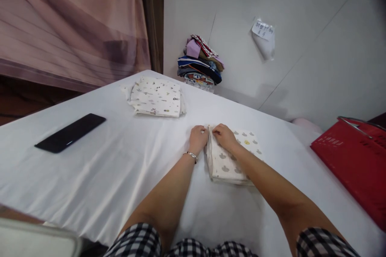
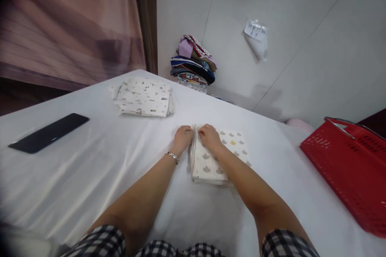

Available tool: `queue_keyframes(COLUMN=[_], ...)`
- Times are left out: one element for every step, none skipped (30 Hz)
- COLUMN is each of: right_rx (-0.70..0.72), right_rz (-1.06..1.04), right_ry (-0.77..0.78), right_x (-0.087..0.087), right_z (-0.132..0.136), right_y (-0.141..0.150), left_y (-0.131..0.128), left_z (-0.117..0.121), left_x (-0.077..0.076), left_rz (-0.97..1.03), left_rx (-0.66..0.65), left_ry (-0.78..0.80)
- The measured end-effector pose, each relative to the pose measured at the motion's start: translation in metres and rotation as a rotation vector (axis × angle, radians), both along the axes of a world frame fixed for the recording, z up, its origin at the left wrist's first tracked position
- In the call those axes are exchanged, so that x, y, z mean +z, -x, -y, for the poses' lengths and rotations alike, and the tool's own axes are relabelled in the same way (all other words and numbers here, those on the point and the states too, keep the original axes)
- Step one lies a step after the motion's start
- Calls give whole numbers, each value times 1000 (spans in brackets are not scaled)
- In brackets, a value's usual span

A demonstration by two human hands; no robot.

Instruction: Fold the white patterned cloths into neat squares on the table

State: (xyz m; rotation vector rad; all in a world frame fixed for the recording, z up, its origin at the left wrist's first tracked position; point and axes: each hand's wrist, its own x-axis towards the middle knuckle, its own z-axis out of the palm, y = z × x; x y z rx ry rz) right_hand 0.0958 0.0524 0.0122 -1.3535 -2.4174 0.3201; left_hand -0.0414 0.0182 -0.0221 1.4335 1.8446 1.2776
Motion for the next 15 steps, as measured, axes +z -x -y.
queue_keyframes(right_rx=[6, 9, 8, 5, 5, 6, 5, 3, 0, -7, -18, -29, -37, -41, -40], right_rz=[21, 36, 43, 43, 39, 32, 24, 18, 13, 10, 8, 10, 16, 23, 31], right_ry=[-9, -17, -23, -25, -23, -17, -13, -12, -12, -11, -7, 2, 18, 36, 55], right_x=[0, -1, -1, -2, -2, -1, -1, 0, 0, 1, 3, 4, 5, 6, 7], right_z=[2, 4, 5, 6, 6, 7, 9, 10, 13, 16, 19, 23, 27, 31, 35], right_y=[1, 2, 3, 3, 3, 3, 2, 0, -2, -4, -5, -7, -8, -9, -10], left_y=[0, -1, -1, 0, 0, 1, 2, 3, 3, 3, 4, 4, 4, 4, 4], left_z=[0, 1, 1, 1, 1, 0, 0, 0, -1, -1, -1, -1, 0, 0, 1], left_x=[1, 1, 2, 2, 3, 3, 4, 4, 4, 4, 5, 5, 5, 6, 6], left_rz=[-28, -52, -70, -79, -80, -76, -69, -61, -54, -48, -42, -38, -34, -31, -29], left_rx=[-24, -44, -58, -68, -74, -78, -79, -78, -74, -70, -72, -83, -101, -125, -151], left_ry=[-7, -12, -13, -9, -2, 8, 18, 26, 31, 35, 36, 35, 31, 25, 17])
